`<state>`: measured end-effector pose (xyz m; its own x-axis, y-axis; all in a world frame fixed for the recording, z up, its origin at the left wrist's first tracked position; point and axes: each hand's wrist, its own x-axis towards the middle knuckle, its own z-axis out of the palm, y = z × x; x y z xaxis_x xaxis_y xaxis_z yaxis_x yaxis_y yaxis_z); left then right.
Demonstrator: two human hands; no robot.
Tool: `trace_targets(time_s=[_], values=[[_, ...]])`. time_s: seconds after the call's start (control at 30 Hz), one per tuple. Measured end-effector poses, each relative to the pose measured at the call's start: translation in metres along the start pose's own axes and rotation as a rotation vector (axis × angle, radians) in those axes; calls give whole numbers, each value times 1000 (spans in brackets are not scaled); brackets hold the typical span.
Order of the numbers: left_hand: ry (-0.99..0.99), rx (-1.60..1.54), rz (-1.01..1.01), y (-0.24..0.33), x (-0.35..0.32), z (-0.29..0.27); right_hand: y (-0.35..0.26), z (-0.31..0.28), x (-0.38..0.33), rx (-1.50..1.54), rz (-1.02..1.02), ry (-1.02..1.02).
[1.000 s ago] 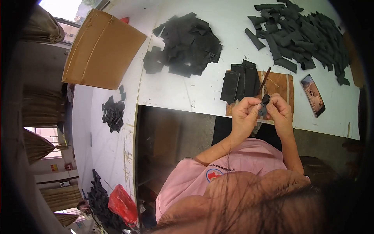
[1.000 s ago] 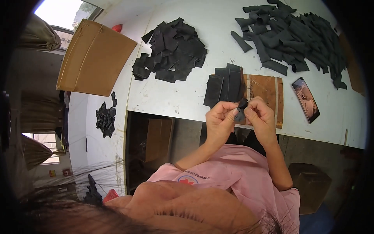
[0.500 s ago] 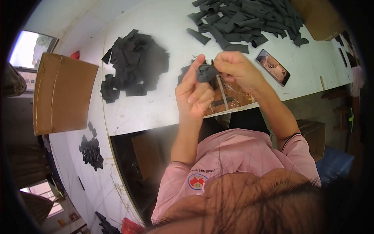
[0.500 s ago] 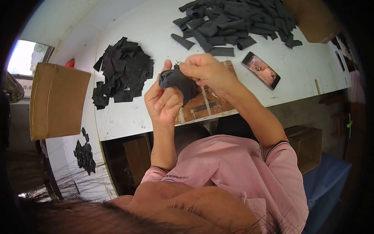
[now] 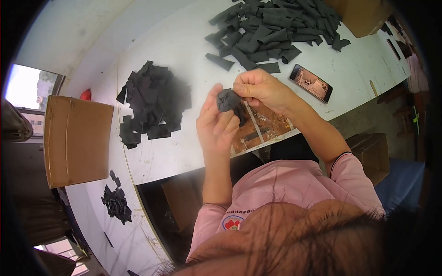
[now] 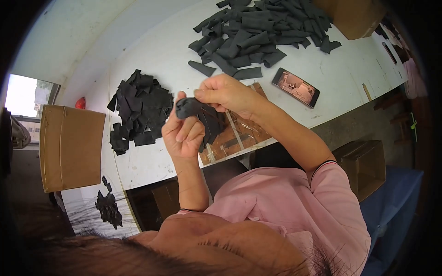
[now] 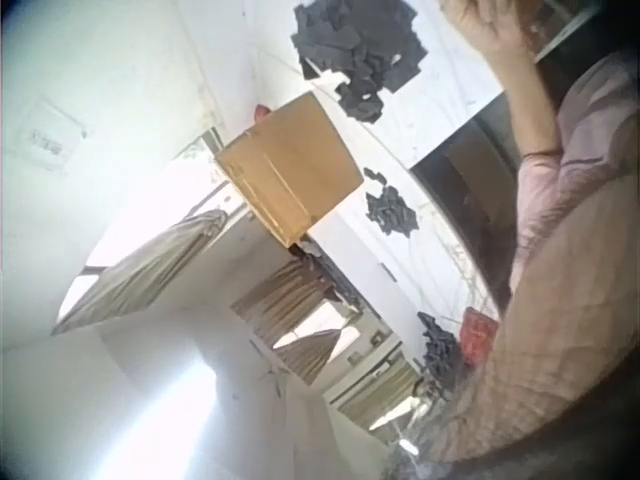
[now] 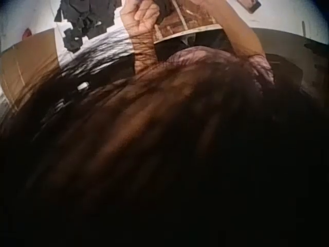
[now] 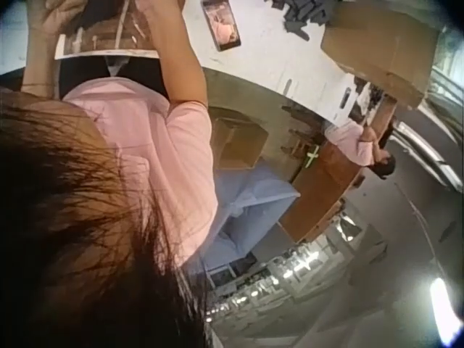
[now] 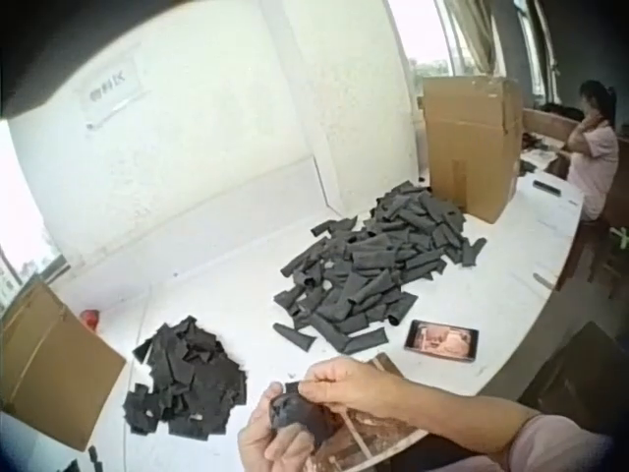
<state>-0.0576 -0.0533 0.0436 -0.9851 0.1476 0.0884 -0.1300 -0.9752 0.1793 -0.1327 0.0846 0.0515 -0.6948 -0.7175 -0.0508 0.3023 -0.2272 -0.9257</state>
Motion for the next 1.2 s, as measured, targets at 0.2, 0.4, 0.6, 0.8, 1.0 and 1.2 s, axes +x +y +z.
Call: trace_targets(time_s=[0.2, 0.4, 0.6, 0.8, 1.0, 1.2], values=[[143, 95, -5, -11, -10, -33, 34, -13, -5, 217, 139, -22], [271, 346, 24, -16, -12, -33, 48, -24, 8, 110, 163, -116], [398, 478, 92, -26, -12, -6, 38, -25, 7, 36, 147, -100], [329, 804, 295, -38, -17, 12, 24, -19, 14, -82, 121, -233], [375, 494, 81, -26, -21, -34, 63, -27, 5, 84, 135, -166], [154, 1571, 629, -16, -9, -12, 50, -26, 5, -113, -11, -21]])
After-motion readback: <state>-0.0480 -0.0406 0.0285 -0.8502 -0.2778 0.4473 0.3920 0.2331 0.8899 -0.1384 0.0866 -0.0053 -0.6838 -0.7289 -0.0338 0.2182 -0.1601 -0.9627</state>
